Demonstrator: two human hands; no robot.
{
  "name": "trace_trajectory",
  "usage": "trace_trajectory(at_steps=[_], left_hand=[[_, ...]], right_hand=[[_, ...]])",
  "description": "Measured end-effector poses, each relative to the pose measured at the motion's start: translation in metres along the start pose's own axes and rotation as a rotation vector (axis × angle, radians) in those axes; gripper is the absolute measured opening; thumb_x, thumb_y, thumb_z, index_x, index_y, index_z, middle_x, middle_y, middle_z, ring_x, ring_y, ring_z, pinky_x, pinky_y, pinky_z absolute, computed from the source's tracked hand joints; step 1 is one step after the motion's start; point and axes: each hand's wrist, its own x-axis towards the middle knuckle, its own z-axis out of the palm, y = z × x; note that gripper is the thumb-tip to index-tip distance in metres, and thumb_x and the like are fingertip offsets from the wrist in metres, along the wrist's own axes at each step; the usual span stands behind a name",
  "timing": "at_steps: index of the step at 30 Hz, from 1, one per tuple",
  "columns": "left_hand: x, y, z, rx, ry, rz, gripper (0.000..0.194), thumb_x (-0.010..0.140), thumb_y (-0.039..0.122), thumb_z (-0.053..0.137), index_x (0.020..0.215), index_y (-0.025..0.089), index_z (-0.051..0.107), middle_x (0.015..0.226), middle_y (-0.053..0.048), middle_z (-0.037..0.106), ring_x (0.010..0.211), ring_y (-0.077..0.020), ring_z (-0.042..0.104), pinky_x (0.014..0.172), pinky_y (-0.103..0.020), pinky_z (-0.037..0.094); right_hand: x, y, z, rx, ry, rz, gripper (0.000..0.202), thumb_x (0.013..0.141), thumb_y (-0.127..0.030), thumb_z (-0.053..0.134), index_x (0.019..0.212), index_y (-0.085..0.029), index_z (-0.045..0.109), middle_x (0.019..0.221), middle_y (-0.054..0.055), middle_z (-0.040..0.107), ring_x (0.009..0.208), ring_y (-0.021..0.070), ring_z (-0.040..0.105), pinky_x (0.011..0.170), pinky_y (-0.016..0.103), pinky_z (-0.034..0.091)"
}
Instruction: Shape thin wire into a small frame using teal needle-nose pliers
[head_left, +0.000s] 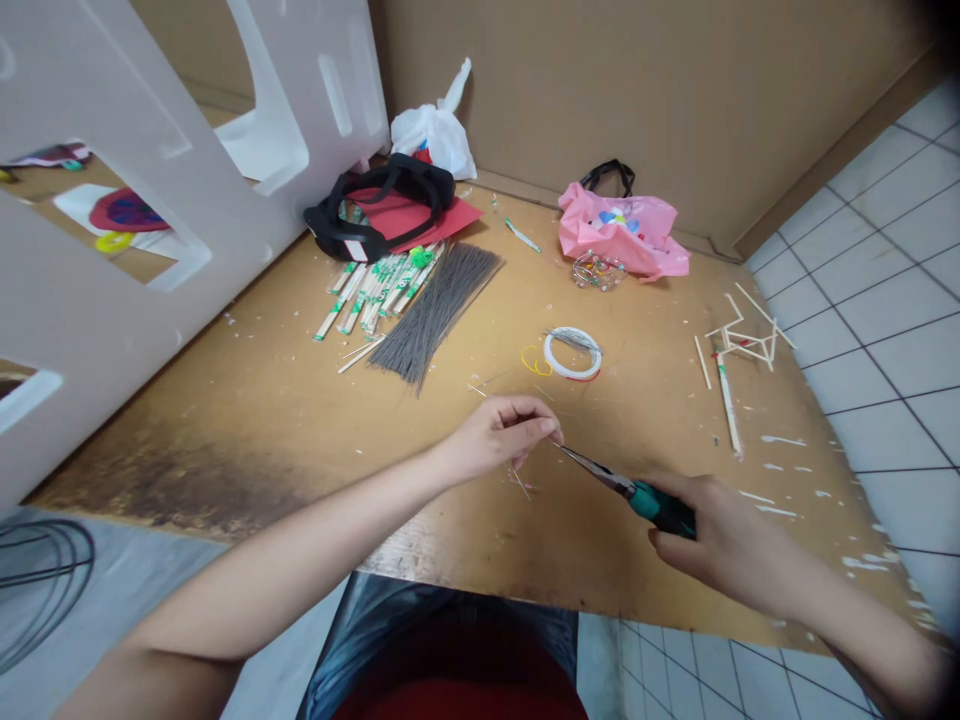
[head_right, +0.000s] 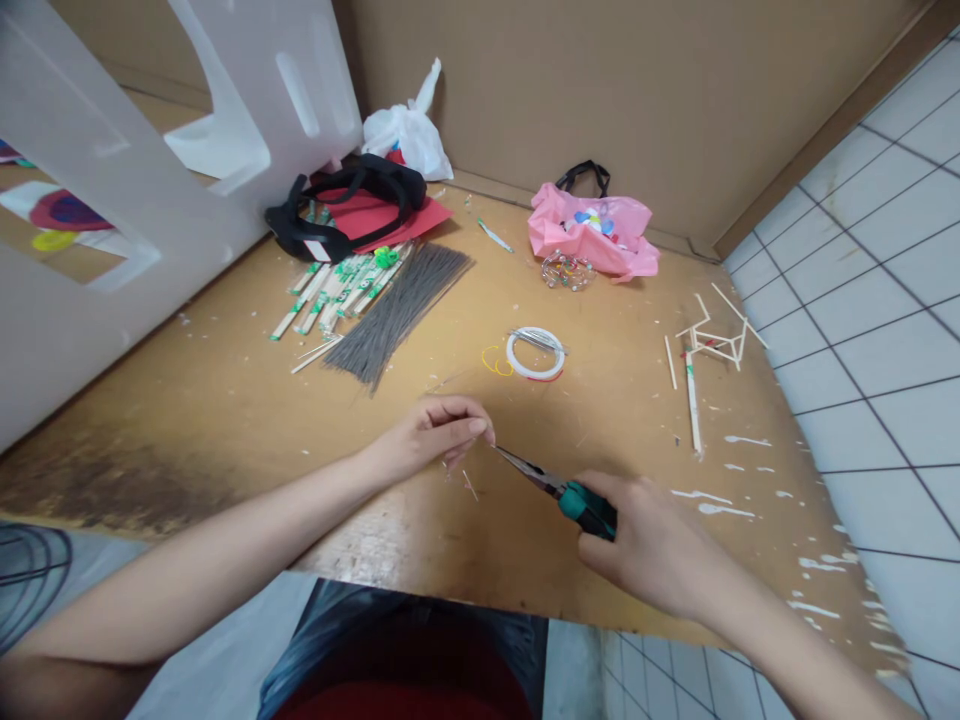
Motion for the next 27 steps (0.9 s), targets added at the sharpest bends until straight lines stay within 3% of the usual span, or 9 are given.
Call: trace_trajectory(at_steps=[6,11,27], left_hand=[[0.0025,0.0006,-0.001,-0.235,0.021,-0.051,0.026,0.074,0.036,0.067,0.072,0.011,0.064,0.057,0.003,0.054,0.043,-0.0029,0.036,0.04,-0.017,0.035],[0.0046,0.0009,-0.0032,-0.401,0.006,-0.131,0.022,0.069,0.03,0.071,0.068,0.01,0.063,0.065,0.0,0.061,0.041,-0.0021,0.035,0.035,-0.017,0.031],[0.0054,-0.003,-0.0051,-0.367,-0.049,-0.13,0.022,0.071,0.031,0.069,0.069,0.01,0.064,0.06,0.0,0.056,0.043,-0.0031,0.035,0.037,-0.017,0.031]], right_hand=[[0.0048,0.0026,-0.0039,0.145,-0.073,-0.084,0.035,0.073,-0.018,0.05,0.106,-0.024,0.06,0.087,0.001,0.065,0.073,0.0156,0.056,0.063,0.025,0.041],[0.0067,0.0048,-0.0057,0.141,-0.048,-0.079,0.037,0.071,-0.016,0.051,0.106,-0.024,0.06,0.087,0.001,0.065,0.071,0.0153,0.056,0.062,0.024,0.041],[0.0067,-0.0023,-0.004,0.144,-0.062,-0.104,0.039,0.067,-0.013,0.051,0.102,-0.022,0.063,0.075,-0.001,0.062,0.064,0.0132,0.05,0.057,0.023,0.036]])
